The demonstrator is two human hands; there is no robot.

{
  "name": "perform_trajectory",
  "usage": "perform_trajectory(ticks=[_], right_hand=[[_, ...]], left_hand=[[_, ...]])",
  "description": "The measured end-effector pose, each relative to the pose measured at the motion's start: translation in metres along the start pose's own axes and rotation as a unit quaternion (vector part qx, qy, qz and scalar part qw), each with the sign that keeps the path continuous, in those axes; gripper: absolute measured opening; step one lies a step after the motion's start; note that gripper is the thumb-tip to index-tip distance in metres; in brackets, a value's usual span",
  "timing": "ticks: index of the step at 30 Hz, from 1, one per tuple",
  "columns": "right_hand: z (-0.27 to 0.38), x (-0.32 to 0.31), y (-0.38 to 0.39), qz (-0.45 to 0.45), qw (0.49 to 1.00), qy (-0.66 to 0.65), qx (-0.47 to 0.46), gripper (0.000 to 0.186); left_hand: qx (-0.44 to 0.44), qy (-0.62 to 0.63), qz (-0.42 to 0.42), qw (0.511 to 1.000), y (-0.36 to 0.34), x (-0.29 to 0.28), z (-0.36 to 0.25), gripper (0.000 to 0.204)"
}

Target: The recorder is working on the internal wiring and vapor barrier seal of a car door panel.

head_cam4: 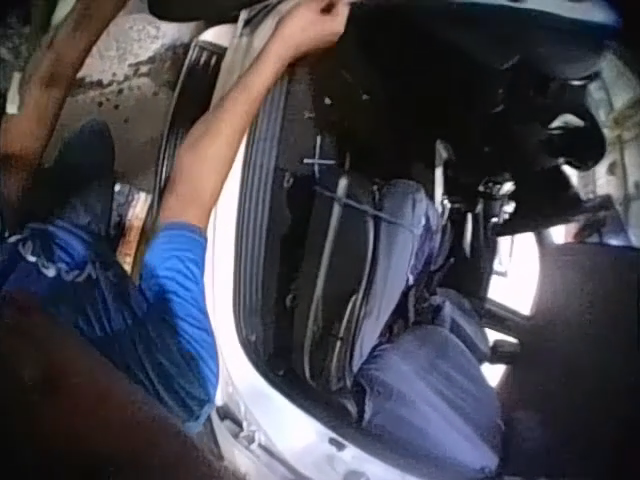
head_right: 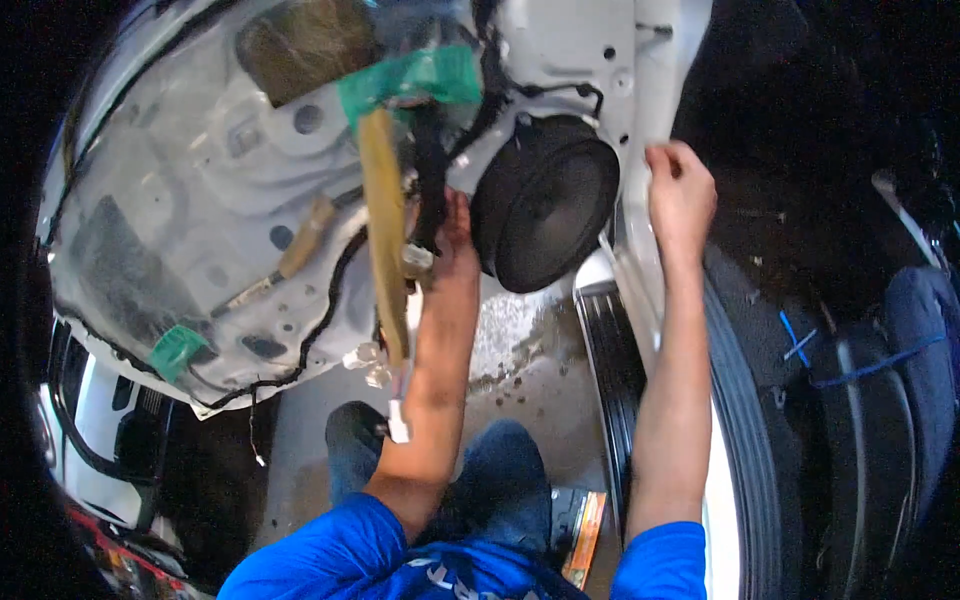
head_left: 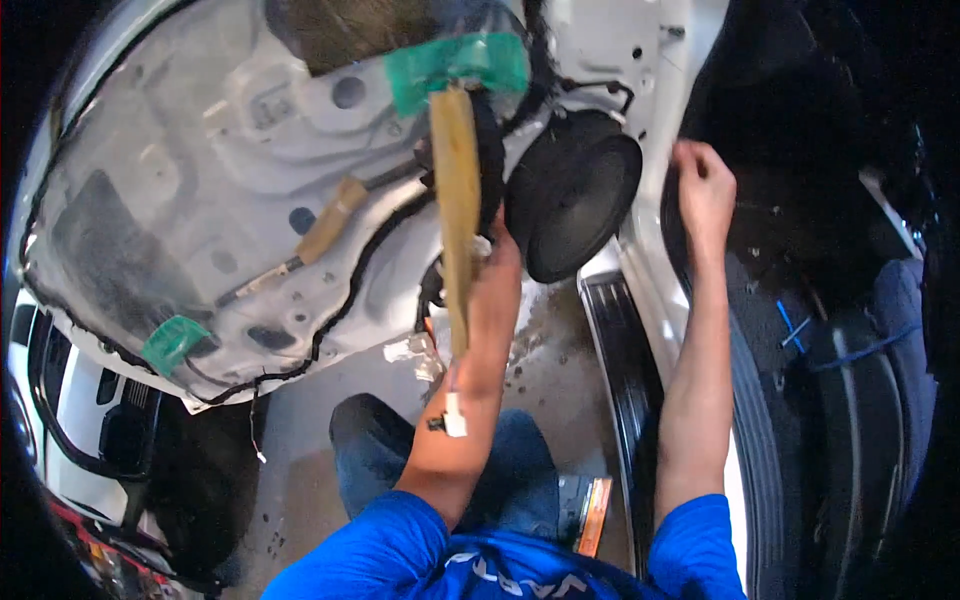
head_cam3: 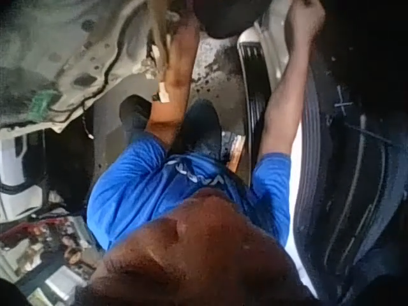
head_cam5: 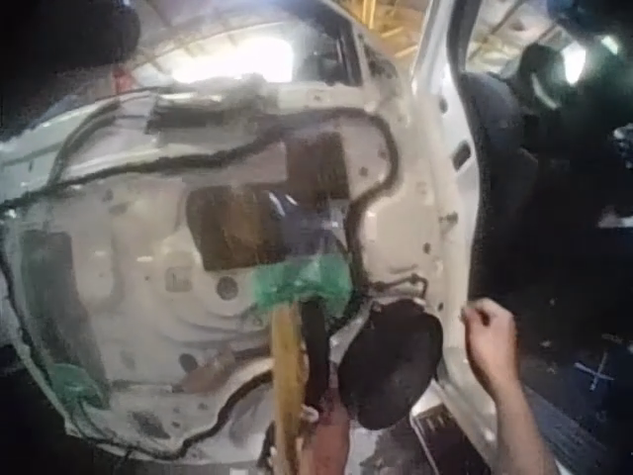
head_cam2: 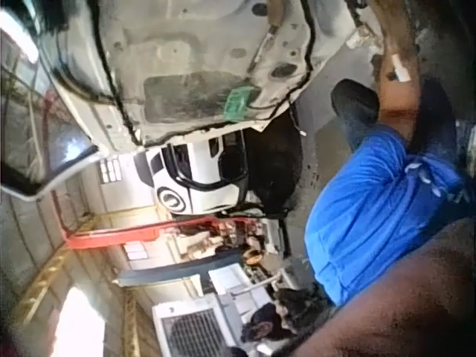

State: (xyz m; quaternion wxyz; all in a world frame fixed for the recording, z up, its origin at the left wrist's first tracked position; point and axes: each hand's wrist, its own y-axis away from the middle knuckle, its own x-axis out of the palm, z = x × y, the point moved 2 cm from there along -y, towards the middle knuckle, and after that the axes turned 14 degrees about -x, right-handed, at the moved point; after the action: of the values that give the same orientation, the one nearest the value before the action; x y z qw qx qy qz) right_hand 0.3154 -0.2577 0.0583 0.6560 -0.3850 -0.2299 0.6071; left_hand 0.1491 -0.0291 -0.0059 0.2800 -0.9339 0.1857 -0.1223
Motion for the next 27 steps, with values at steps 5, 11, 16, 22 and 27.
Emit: perform_trajectory(ticks=[5, 11, 16, 22, 27], right_hand=[[0.09, 0.088, 0.025, -0.038, 0.979, 0.043, -0.196, 0.035], [0.108, 0.1, 0.013, -0.044, 0.963, 0.107, -0.245, 0.037], [0.089, 0.12, 0.0, 0.017, 0.983, -0.01, -0.181, 0.034], [0.081, 0.106, -0.004, 0.12, 0.973, -0.126, -0.153, 0.028], [0.094, 0.11, -0.007, 0.091, 0.974, -0.005, -0.206, 0.03]], left_hand=[[-0.063, 0.062, 0.102, 0.991, 0.007, -0.015, -0.01, 0.046], [-0.106, 0.256, 0.029, 0.96, -0.01, -0.001, 0.027, 0.042], [-0.324, 0.617, -0.035, 0.716, -0.03, 0.006, 0.028, 0.022], [-0.242, 0.489, -0.14, 0.827, -0.015, 0.014, 0.0, 0.038], [-0.237, 0.437, -0.025, 0.868, -0.013, -0.001, 0.018, 0.041]])
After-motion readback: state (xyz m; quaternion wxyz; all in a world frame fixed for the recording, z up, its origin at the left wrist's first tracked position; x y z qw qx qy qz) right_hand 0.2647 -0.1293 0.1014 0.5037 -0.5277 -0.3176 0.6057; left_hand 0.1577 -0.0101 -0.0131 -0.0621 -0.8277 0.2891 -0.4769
